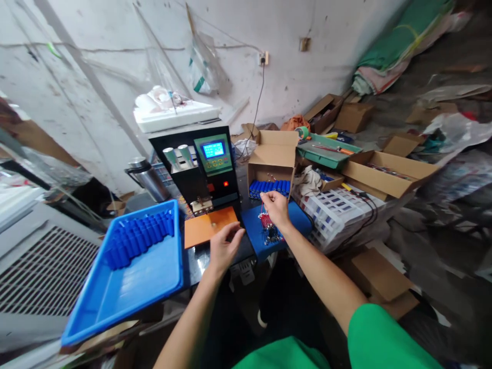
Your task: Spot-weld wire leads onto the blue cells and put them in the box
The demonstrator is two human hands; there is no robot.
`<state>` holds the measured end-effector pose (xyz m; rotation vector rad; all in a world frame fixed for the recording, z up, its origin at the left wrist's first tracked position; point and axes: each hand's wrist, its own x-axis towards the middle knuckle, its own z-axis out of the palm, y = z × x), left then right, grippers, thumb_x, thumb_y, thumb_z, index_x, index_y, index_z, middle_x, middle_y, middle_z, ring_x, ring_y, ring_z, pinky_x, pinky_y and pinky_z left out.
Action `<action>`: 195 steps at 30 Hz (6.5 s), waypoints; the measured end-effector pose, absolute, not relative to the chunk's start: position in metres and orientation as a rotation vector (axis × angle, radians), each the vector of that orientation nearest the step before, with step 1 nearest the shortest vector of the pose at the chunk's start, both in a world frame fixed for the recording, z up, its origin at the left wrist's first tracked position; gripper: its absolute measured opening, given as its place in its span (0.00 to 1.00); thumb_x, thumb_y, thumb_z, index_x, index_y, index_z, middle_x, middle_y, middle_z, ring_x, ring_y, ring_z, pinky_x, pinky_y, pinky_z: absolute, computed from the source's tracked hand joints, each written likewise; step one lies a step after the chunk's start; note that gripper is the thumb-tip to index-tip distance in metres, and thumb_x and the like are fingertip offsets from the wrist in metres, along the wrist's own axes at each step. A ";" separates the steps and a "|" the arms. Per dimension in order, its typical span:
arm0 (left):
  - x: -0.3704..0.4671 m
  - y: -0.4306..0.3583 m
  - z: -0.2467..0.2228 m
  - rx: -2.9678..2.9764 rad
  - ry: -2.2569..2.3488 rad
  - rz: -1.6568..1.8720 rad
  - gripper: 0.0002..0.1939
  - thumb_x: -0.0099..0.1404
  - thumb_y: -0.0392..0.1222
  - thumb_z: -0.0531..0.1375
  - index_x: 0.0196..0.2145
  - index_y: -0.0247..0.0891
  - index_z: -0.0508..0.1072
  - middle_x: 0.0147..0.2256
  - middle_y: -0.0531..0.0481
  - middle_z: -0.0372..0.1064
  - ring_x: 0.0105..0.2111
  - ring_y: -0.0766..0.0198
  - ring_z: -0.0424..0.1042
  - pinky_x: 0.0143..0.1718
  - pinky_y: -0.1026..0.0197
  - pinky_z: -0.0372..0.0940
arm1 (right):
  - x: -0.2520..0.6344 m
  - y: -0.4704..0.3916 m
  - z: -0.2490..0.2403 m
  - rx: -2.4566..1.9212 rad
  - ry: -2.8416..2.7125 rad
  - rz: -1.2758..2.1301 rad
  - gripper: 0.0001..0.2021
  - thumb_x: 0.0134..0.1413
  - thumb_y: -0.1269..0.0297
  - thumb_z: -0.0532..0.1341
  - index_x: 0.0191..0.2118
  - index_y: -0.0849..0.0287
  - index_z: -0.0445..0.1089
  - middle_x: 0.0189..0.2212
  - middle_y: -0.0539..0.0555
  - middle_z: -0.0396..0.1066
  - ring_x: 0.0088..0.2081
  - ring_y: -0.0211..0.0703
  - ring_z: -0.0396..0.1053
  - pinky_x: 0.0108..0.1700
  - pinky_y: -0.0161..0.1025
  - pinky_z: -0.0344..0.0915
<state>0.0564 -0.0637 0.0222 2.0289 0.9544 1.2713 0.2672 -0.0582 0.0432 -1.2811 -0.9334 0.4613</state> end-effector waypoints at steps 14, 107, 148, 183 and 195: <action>0.036 -0.072 0.015 1.575 1.101 1.262 0.15 0.59 0.52 0.64 0.35 0.37 0.81 0.32 0.47 0.79 0.31 0.61 0.76 0.35 0.61 0.70 | 0.173 -0.064 0.033 -1.169 -0.933 0.811 0.20 0.49 0.43 0.63 0.28 0.57 0.66 0.19 0.47 0.64 0.22 0.37 0.60 0.24 0.34 0.57; 0.006 0.010 -0.019 1.607 1.076 1.243 0.17 0.62 0.48 0.62 0.45 0.35 0.76 0.38 0.46 0.77 0.39 0.59 0.75 0.45 0.58 0.68 | 0.132 0.007 -0.010 -1.116 -0.916 0.922 0.11 0.48 0.54 0.60 0.26 0.57 0.70 0.26 0.53 0.74 0.30 0.44 0.71 0.33 0.38 0.67; 0.006 0.006 -0.018 1.709 1.228 1.277 0.15 0.64 0.47 0.60 0.44 0.37 0.77 0.34 0.48 0.75 0.32 0.62 0.72 0.38 0.61 0.66 | 0.124 0.006 0.000 -1.310 -1.089 0.786 0.09 0.52 0.59 0.60 0.29 0.58 0.72 0.29 0.54 0.76 0.32 0.45 0.71 0.34 0.37 0.64; -0.005 0.002 -0.006 1.584 1.137 1.351 0.21 0.58 0.51 0.65 0.45 0.35 0.75 0.42 0.42 0.77 0.42 0.57 0.75 0.47 0.54 0.69 | 0.151 -0.009 -0.010 -1.154 -1.135 1.014 0.14 0.45 0.52 0.61 0.20 0.56 0.64 0.13 0.45 0.60 0.16 0.34 0.56 0.20 0.33 0.53; -0.015 -0.038 0.003 1.882 1.396 1.101 0.07 0.59 0.43 0.62 0.28 0.38 0.78 0.25 0.52 0.74 0.25 0.65 0.69 0.30 0.63 0.62 | 0.151 -0.009 -0.011 -1.137 -1.080 1.038 0.17 0.44 0.47 0.62 0.22 0.56 0.64 0.14 0.46 0.60 0.17 0.34 0.55 0.20 0.33 0.52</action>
